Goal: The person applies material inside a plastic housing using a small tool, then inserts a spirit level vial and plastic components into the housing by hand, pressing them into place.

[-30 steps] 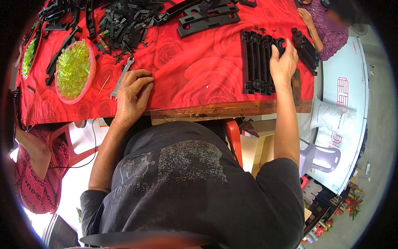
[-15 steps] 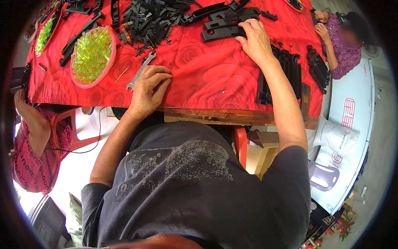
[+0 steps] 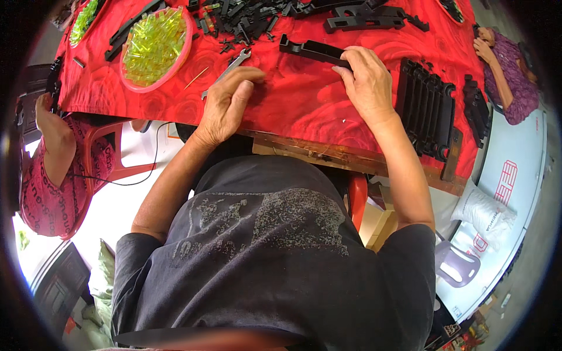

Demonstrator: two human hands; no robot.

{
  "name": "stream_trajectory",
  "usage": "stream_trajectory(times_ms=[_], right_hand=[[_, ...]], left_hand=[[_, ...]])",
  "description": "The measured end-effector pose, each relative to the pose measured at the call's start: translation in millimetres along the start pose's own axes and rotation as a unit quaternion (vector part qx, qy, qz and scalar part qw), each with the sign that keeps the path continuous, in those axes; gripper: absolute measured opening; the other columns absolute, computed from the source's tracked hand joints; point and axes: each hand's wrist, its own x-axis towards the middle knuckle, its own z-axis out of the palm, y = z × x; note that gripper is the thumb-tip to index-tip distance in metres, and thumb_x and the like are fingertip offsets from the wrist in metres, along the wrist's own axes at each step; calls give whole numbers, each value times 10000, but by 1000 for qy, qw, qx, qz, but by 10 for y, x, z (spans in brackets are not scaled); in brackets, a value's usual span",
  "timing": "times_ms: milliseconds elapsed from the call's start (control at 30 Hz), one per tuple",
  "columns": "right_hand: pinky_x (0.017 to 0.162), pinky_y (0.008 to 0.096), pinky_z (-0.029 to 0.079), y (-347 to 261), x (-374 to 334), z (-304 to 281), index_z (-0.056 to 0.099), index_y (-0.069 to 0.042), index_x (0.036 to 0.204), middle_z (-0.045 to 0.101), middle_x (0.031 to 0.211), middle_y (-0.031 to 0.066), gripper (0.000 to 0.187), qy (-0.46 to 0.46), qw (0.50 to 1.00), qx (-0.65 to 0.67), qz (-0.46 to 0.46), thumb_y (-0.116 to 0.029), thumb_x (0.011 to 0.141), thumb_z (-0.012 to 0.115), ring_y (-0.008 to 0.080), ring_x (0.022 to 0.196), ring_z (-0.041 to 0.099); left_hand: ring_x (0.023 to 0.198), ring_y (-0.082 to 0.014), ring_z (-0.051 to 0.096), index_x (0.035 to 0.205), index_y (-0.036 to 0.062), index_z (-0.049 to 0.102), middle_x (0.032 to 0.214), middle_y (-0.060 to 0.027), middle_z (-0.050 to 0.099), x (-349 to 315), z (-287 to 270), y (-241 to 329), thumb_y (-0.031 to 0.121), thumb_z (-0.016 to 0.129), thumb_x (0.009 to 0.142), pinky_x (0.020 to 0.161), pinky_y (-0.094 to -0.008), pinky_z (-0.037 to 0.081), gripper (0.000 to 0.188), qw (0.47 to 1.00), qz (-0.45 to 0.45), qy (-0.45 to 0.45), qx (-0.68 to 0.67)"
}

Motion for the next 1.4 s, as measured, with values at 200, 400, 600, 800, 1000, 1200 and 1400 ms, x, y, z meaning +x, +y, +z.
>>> stream_trajectory(times_ms=[200, 400, 600, 800, 1000, 1200, 1400], right_hand=[[806, 414, 538, -342, -143, 38, 646, -39, 941, 664, 1023, 93, 244, 6, 1000, 26, 14, -51, 751, 799, 314, 938, 659], [885, 433, 510, -426, -241, 55, 678, -30, 933, 674, 1105, 97, 219, -3, 998, 47, -33, 10, 737, 767, 319, 1007, 653], [873, 417, 527, -552, -259, -3, 696, -22, 950, 670, 1103, 107, 182, -34, 998, 56, 22, -26, 782, 767, 317, 1011, 654], [818, 396, 562, -661, -267, -89, 709, 10, 992, 670, 1076, 142, 167, -80, 981, 172, 41, -60, 850, 762, 330, 963, 677], [799, 349, 565, -561, -252, -131, 711, 28, 1013, 690, 1066, 139, 154, -138, 946, 288, 51, 57, 862, 706, 289, 916, 705], [853, 347, 559, -571, -300, -51, 666, -14, 1200, 675, 1138, 138, 370, -127, 919, 363, 87, 93, 846, 685, 260, 984, 692], [923, 365, 535, -708, -411, 59, 612, 11, 1290, 636, 1203, 164, 439, -74, 931, 325, 150, 87, 859, 645, 304, 1062, 668]], left_hand=[[920, -253, 690, 1287, -42, 591, 1019, -174, 691, -77, 14, -58, 340, 467, 1072, 860, -363, 529, 455, 993, -46, 21, -103], [854, -214, 678, 1228, -36, 630, 978, -142, 666, -49, -7, 56, 243, 603, 1014, 796, -316, 540, 353, 991, -104, 21, -81], [819, -203, 669, 1168, -2, 675, 997, -123, 645, -17, 42, 71, 127, 756, 886, 700, -309, 542, 321, 996, -60, 49, 41], [810, -221, 671, 1170, 1, 684, 979, -126, 654, -20, 71, 22, 80, 765, 859, 686, -327, 536, 331, 996, -46, 50, 65], [793, -237, 668, 1163, 0, 686, 969, -133, 654, -19, 80, 56, 65, 750, 862, 687, -328, 535, 314, 995, -54, 52, 67], [766, -250, 668, 1157, -1, 686, 944, -135, 657, -9, 85, 60, 42, 716, 878, 685, -337, 532, 283, 994, -61, 48, 76], [774, -275, 695, 1031, 17, 727, 875, -157, 697, 207, -291, 169, 66, 701, 900, 669, -350, 540, 142, 987, -22, 95, 129]])
